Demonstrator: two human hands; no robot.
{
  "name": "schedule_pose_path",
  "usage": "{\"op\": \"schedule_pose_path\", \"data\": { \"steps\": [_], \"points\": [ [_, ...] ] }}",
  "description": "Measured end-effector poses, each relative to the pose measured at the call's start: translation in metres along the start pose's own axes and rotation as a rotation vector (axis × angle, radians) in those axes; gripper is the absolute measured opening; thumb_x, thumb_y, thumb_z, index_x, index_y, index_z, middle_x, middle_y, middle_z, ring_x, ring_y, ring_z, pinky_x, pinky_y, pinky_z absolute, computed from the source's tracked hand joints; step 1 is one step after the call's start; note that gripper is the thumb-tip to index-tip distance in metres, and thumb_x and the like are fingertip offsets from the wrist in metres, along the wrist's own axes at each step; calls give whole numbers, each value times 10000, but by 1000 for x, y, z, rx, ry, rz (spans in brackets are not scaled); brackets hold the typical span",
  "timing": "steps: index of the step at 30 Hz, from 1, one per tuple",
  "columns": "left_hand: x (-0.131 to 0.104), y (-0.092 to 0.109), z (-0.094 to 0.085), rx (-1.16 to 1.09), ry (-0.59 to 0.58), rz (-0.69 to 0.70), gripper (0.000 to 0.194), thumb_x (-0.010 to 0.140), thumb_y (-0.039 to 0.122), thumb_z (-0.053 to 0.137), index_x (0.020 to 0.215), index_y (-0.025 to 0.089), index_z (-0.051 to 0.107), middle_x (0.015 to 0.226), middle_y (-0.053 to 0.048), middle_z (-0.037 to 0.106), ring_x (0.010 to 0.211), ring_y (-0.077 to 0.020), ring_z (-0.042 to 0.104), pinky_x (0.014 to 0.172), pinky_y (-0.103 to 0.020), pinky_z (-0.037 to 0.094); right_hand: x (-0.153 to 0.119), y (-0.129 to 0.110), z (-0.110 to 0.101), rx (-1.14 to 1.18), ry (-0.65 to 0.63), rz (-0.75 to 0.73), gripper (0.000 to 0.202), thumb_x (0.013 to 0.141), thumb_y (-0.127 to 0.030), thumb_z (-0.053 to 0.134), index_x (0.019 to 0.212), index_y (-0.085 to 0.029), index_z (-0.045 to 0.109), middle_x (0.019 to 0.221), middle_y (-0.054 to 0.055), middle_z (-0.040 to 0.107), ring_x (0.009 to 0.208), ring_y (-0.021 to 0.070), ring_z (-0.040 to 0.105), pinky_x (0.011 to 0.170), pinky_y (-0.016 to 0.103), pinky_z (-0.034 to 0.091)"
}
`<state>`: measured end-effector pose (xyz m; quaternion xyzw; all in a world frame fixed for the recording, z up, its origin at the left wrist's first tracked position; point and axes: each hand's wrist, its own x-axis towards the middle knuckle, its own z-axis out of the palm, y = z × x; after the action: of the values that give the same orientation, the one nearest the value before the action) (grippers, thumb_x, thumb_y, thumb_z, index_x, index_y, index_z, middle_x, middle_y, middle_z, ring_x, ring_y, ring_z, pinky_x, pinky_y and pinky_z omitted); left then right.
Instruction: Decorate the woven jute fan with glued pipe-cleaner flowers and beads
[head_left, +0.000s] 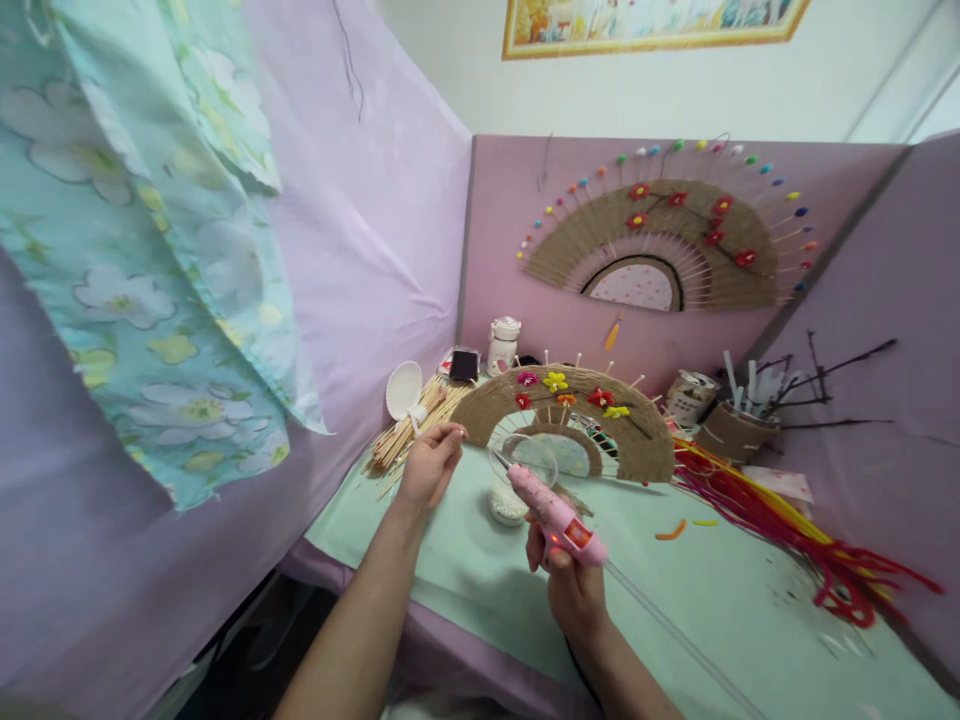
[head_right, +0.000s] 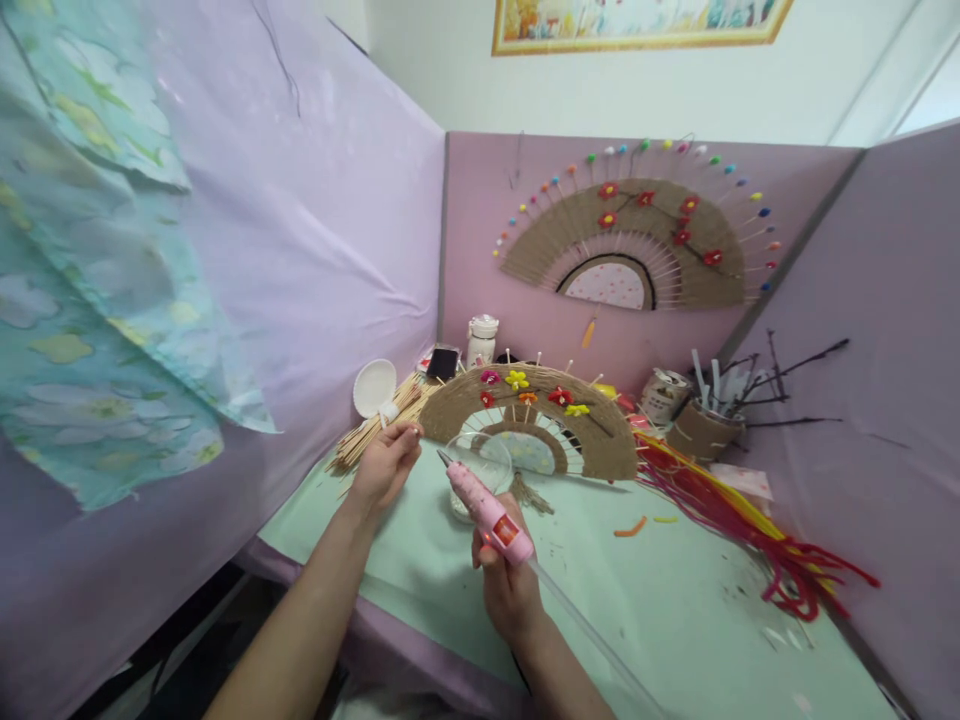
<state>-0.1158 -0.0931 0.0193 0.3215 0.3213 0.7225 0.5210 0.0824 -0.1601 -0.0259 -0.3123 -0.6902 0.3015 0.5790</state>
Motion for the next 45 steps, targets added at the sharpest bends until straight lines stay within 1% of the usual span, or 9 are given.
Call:
{"op": "schedule_pose_path", "data": {
  "steps": [3,6,9,12,17,23,32,37,45],
  "points": [
    [34,18,1,53,70,133,369,485,341,899,724,147,695,671,3,634,573,-56,473,535,-186,353,0,0,1,99,34,-23,500,949,-616,363,1078,-194,598,581,-18,493,460,149,406,455,291,331],
    [75,28,0,202,82,246,333,531,360,855,735,153,692,639,18,613,568,-71,475,535,-207,358,2,-3,2,109,46,-27,431,956,-573,378,998,-201,590,565,-27,487,461,148,411,457,286,336],
    [107,25,-2,384,110,240,318,553,365,827,748,146,703,611,20,604,544,-81,451,528,-228,355,3,-7,2,79,42,1,386,949,-552,391,889,-209,558,576,-25,496,466,143,404,460,287,334],
    [123,15,-2,471,76,215,311,560,364,815,749,140,713,643,-5,637,567,-98,477,546,-240,369,4,-6,0,93,39,23,343,944,-521,414,852,-214,537,588,-27,489,470,135,388,461,282,320],
    [132,12,0,539,37,252,267,583,357,800,730,149,720,681,-22,658,584,-108,485,558,-247,361,4,-3,-1,59,6,29,366,952,-511,387,842,-213,568,602,-19,472,506,147,407,495,296,335],
    [133,19,3,577,-3,249,207,576,317,814,676,160,722,661,-35,664,650,-153,547,620,-278,404,5,-6,0,69,-1,44,343,941,-500,419,732,-234,473,609,-17,480,546,160,450,559,316,382],
    [134,20,5,638,-96,274,178,574,307,807,653,164,736,722,-54,699,733,-175,601,740,-304,449,7,-5,0,34,24,6,346,950,-497,412,887,-206,588,615,-11,488,580,181,476,593,336,405],
    [136,19,3,651,-100,266,176,573,307,802,655,162,743,728,-54,701,728,-171,599,720,-295,446,6,-3,0,38,10,-4,377,959,-528,393,892,-211,585,618,-10,484,577,184,477,595,338,402],
    [135,19,1,670,-118,280,193,585,331,803,667,167,740,737,-55,700,723,-169,594,705,-294,436,4,0,0,48,-5,20,316,958,-474,422,908,-209,585,620,-13,487,572,184,474,598,338,401]
  ]
}}
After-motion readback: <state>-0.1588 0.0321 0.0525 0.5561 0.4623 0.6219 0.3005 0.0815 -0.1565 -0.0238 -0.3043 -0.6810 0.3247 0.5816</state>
